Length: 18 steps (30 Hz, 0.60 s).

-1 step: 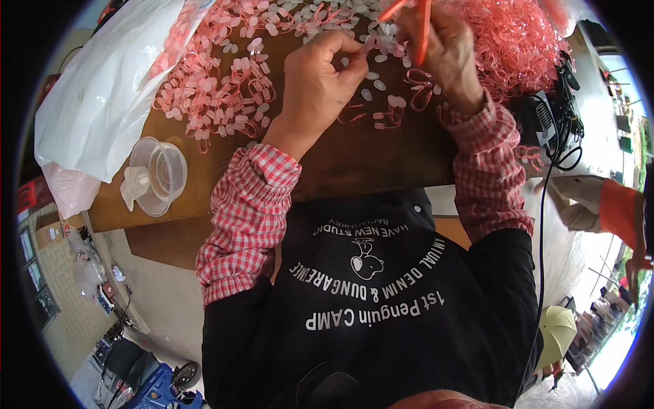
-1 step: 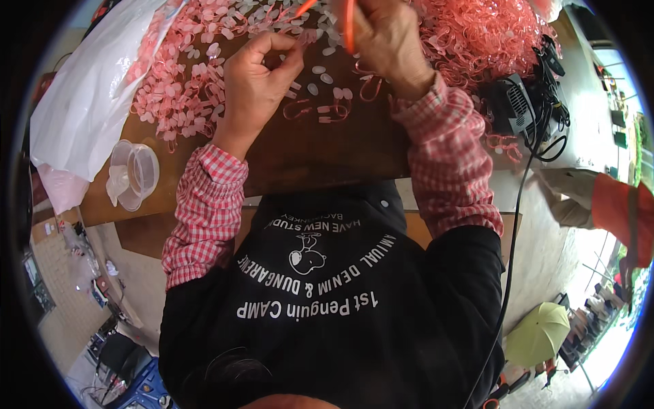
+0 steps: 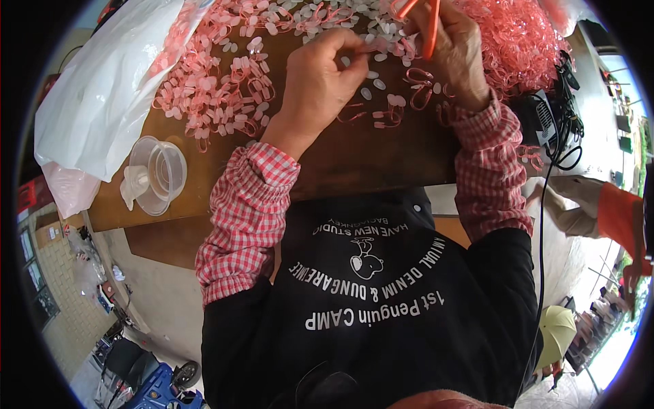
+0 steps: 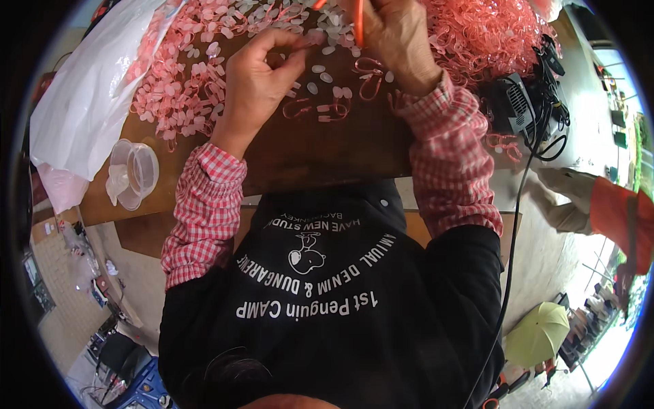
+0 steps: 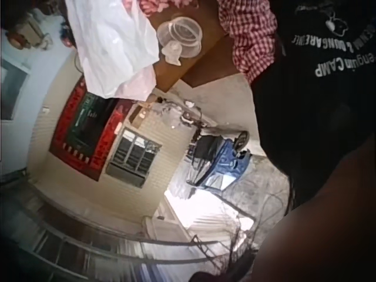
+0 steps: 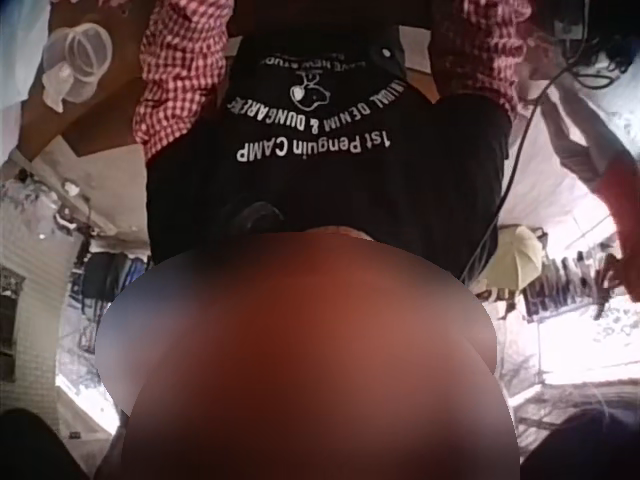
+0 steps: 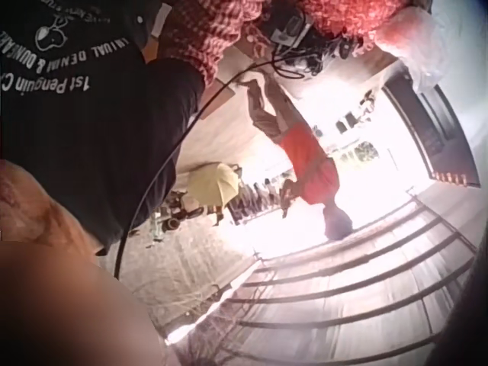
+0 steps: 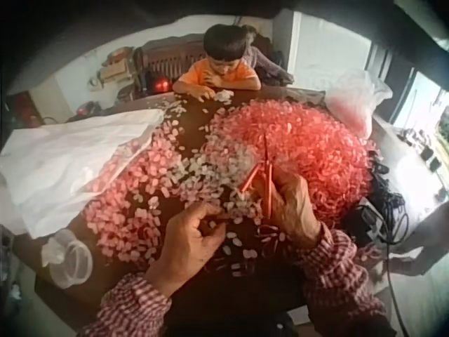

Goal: The recorder uses scissors to trim excess plastic from small artificial flower components at a table.

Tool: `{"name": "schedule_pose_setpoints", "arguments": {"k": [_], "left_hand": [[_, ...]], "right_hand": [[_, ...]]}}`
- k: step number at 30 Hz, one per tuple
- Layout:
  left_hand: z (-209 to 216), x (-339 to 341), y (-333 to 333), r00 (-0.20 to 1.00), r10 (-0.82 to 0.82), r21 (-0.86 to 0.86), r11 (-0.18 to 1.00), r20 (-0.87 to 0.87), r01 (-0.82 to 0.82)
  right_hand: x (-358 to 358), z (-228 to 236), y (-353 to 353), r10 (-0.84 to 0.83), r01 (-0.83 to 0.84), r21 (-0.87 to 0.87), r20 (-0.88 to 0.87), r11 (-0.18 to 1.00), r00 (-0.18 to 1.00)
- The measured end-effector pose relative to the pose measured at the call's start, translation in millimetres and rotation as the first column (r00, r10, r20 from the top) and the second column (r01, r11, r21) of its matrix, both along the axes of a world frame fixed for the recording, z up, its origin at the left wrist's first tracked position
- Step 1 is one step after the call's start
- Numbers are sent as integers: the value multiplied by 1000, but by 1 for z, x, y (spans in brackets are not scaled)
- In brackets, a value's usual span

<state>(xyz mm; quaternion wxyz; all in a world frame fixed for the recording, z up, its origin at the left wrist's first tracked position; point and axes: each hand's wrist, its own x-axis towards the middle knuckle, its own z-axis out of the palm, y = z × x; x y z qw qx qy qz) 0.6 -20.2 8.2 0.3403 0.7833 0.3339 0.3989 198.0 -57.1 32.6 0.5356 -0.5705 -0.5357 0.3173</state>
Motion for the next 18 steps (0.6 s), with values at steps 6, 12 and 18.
{"name": "schedule_pose_setpoints", "arguments": {"k": [6,12,18], "left_hand": [[16,-2,-21,971,4,315,946,-240,74],[4,6,-32,899,15,458,864,-438,208],[9,6,-10,951,-67,-392,900,303,188]], "right_hand": [[11,2,4,-229,118,229,557,966,798],[14,9,4,-214,45,295,572,954,792],[9,4,0,-67,59,44,213,997,975]]}}
